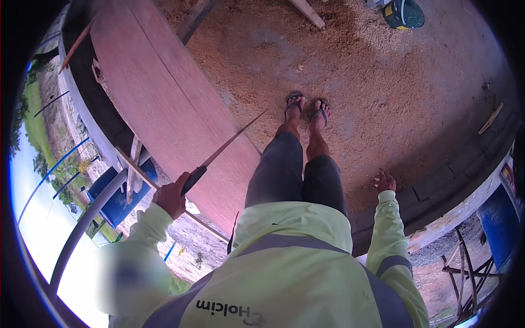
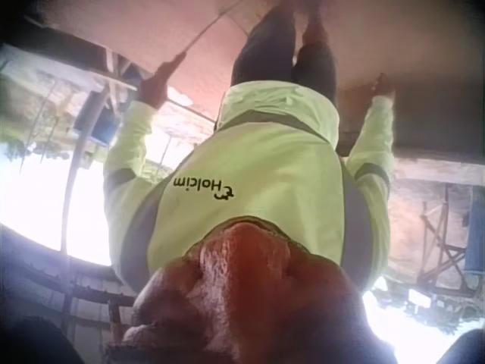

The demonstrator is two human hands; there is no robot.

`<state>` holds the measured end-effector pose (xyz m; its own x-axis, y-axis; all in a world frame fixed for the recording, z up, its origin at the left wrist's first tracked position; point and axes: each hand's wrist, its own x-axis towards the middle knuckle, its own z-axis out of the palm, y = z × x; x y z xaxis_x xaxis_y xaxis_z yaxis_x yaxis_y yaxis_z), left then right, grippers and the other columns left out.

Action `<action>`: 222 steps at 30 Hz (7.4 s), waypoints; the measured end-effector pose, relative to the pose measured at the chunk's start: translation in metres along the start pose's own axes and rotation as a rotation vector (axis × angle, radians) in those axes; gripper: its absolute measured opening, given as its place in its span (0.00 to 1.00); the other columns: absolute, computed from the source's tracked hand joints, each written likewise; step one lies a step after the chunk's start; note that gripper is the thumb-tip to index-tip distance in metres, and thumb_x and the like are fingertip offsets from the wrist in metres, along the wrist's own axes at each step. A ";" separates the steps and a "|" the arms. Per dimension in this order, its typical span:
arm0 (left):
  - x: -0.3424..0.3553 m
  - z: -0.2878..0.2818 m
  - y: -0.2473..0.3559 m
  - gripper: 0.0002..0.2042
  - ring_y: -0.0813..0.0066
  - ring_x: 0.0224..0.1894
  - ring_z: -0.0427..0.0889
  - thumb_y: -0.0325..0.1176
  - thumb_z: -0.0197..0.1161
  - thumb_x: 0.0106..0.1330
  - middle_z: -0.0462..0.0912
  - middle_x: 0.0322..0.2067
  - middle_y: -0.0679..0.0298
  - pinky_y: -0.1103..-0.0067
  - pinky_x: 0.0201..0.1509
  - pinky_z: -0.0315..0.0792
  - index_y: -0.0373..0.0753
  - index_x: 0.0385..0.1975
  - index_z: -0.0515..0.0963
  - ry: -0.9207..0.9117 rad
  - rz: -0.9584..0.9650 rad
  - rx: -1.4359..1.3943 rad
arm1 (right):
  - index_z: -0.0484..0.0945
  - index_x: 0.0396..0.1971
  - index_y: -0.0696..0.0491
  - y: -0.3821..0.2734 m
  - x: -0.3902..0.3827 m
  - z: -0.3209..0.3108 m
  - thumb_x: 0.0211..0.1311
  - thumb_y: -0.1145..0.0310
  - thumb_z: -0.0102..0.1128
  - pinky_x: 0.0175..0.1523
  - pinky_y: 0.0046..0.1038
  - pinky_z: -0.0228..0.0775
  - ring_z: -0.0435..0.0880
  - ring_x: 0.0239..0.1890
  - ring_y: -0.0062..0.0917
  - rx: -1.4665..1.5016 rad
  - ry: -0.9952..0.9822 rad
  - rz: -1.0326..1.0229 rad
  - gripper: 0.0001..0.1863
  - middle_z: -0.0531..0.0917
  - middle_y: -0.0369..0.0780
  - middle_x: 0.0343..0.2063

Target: The person uses an L-square and a pencil to mark a line across a plywood board. They then pick up a hand saw and begin cutting the board along the marked line while holding it in place by hand.

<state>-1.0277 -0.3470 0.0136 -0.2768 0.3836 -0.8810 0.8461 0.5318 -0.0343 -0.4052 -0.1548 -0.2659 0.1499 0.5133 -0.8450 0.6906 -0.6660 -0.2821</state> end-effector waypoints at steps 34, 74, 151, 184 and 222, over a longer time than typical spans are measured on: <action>-0.072 -0.035 -0.028 0.33 0.46 0.32 0.83 0.22 0.62 0.52 0.82 0.28 0.48 0.55 0.37 0.77 0.47 0.62 0.64 -0.012 0.048 -0.032 | 0.77 0.57 0.53 0.028 0.028 -0.031 0.71 0.59 0.47 0.25 0.22 0.71 0.81 0.28 0.22 0.125 0.094 -0.010 0.21 0.84 0.43 0.35; 0.085 0.016 0.045 0.29 0.45 0.34 0.84 0.28 0.57 0.58 0.83 0.29 0.48 0.56 0.41 0.78 0.49 0.63 0.63 -0.023 -0.013 -0.024 | 0.76 0.58 0.47 -0.009 0.016 -0.001 0.71 0.58 0.49 0.27 0.22 0.72 0.81 0.24 0.23 0.157 -0.053 -0.068 0.20 0.85 0.43 0.35; 0.040 0.022 0.001 0.30 0.45 0.34 0.83 0.28 0.59 0.57 0.83 0.30 0.48 0.56 0.38 0.77 0.46 0.63 0.62 -0.076 -0.006 -0.013 | 0.79 0.54 0.51 -0.001 -0.006 0.070 0.69 0.57 0.52 0.35 0.27 0.79 0.85 0.32 0.26 0.026 -0.107 -0.059 0.20 0.86 0.42 0.35; -0.072 -0.015 -0.053 0.36 0.46 0.31 0.83 0.23 0.63 0.50 0.82 0.28 0.49 0.57 0.34 0.77 0.47 0.64 0.63 -0.059 -0.003 0.014 | 0.76 0.58 0.49 0.043 0.013 0.026 0.72 0.57 0.45 0.24 0.23 0.69 0.79 0.22 0.22 0.172 0.009 0.033 0.21 0.85 0.44 0.35; 0.128 0.049 0.030 0.30 0.46 0.34 0.83 0.28 0.56 0.59 0.83 0.30 0.49 0.56 0.41 0.78 0.49 0.65 0.61 -0.026 0.023 -0.026 | 0.77 0.56 0.52 -0.039 0.010 0.022 0.71 0.59 0.47 0.29 0.23 0.73 0.82 0.28 0.24 0.156 -0.070 0.048 0.21 0.84 0.43 0.31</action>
<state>-1.0149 -0.3189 -0.1231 -0.2456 0.3762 -0.8934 0.8398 0.5430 -0.0022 -0.4468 -0.1356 -0.2734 0.1272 0.4436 -0.8871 0.5644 -0.7678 -0.3030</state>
